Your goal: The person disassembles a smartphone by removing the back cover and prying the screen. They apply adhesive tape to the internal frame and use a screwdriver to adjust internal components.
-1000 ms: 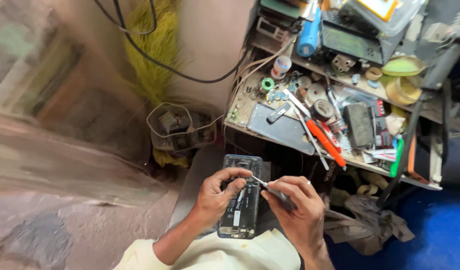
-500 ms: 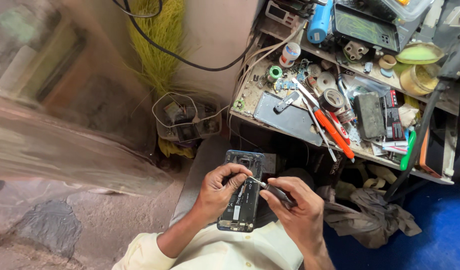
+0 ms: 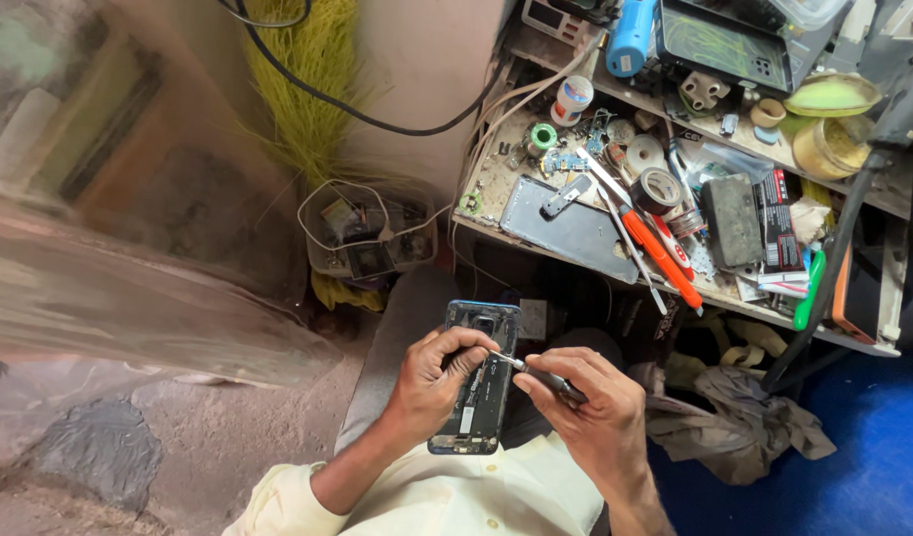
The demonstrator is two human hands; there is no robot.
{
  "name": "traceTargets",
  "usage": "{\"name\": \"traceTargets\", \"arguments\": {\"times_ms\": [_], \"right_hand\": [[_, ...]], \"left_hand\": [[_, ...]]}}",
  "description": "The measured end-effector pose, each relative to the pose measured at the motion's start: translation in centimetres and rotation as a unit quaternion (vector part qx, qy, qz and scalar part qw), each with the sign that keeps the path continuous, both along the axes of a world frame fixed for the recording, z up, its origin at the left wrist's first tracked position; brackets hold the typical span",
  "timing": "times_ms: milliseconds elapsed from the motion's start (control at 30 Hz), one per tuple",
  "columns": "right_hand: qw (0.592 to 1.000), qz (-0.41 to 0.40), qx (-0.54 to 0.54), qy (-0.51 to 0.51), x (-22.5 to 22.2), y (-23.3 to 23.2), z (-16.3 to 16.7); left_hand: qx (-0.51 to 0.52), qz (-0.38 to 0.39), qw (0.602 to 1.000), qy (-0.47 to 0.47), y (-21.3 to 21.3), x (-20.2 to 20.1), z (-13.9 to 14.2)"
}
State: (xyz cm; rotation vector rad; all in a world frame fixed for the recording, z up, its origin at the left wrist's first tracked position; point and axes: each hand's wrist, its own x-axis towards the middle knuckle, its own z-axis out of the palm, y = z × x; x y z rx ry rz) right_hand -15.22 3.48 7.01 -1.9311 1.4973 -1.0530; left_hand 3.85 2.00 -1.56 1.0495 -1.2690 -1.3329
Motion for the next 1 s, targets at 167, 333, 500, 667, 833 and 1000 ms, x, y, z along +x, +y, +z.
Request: {"name": "traceTargets", "arguments": {"times_ms": [167,333,500,667,833,1000], "right_hand": [[1.000,-0.007,0.009,0.001,0.0,0.1,0.2],[1.000,0.008,-0.013,0.006,0.2,0.1,0.6],[0.996,0.030,-0.067,0.058,0.4,0.1,0.9],[0.999,-0.027,-0.021,0.017,0.5,0.1,0.9],[0.992,-0.062,-0.085,0.076,0.1,-0.6,1.3],[0.990,-0.066,-0.080,0.098,0.3,-1.1,1.7]], "left_hand": [[-0.006,0.002,1.000,0.005,-0.1,0.0,0.0],[0.000,0.002,1.000,-0.009,0.0,0.1,0.3],[-0.010,0.012,0.999,-0.052,0.0,0.1,0.5],[0.012,0.008,0.999,-0.034,0.0,0.1,0.7],[0.002,0.008,0.998,-0.058,0.2,0.1,0.9],[-0.039,0.024,0.995,-0.094,0.4,-0.2,0.9]]}}
